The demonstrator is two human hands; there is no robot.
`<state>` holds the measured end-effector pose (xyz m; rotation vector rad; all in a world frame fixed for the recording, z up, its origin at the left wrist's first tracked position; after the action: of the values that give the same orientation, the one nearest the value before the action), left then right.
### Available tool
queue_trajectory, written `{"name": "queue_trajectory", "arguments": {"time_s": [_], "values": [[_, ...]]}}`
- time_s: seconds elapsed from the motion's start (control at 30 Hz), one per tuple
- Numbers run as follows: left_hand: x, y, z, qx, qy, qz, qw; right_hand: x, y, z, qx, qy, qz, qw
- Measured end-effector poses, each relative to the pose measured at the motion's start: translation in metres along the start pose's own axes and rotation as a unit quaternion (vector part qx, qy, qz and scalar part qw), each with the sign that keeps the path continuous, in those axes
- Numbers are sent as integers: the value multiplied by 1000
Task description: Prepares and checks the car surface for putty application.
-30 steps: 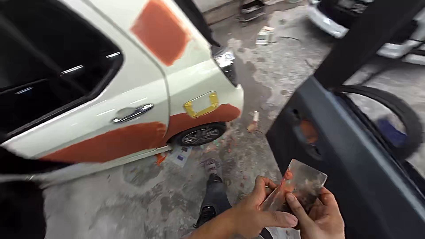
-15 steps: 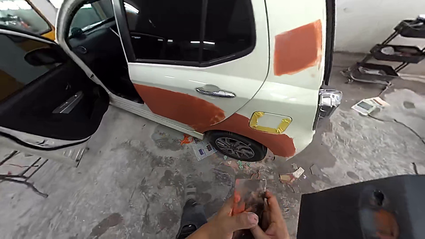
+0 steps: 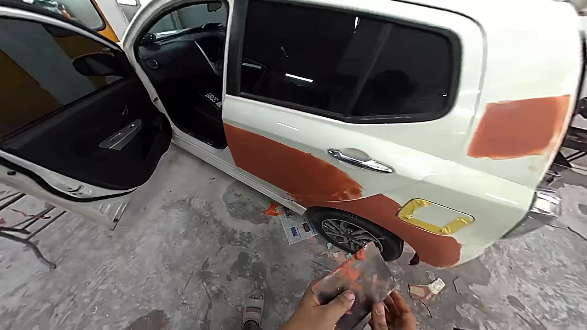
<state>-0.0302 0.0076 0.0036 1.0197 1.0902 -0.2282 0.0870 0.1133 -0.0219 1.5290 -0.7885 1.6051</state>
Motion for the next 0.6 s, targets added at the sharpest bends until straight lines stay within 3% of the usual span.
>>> {"name": "queue_trajectory", "arguments": {"time_s": [0.07, 0.13, 0.27, 0.37, 0.43, 0.5, 0.6], "values": [[-13, -31, 1, -3, 3, 7, 1000, -21, 29, 7, 44, 85, -95, 991], [-27, -57, 2, -7, 7, 5, 1000, -34, 66, 17, 121, 179, -220, 951], [-56, -100, 5, -38, 30, 16, 999, -28, 120, 33, 142, 192, -275, 931], [-77, -124, 5, -76, 55, 71, 993, -24, 123, 22, 73, 172, -240, 953], [-87, -138, 2, -77, 60, 88, 991, -20, 109, 8, 3, 136, -150, 979], [-93, -148, 0, -44, 53, 54, 996, -10, 96, -4, -62, 98, -56, 992], [-95, -149, -1, 65, 38, -66, 995, 8, 98, -16, -55, 72, -2, 996]]}}
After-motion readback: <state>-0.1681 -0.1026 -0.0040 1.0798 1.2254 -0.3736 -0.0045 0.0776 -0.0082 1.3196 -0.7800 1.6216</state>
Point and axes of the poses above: each hand's wrist, its own z-axis away from the middle knuckle, its own y-axis out of the palm, x = y × z, the point moved 6 cm from there along -z, towards the middle knuckle, and after that the axes turned 4 degrees about y, right-handed, at the moved point
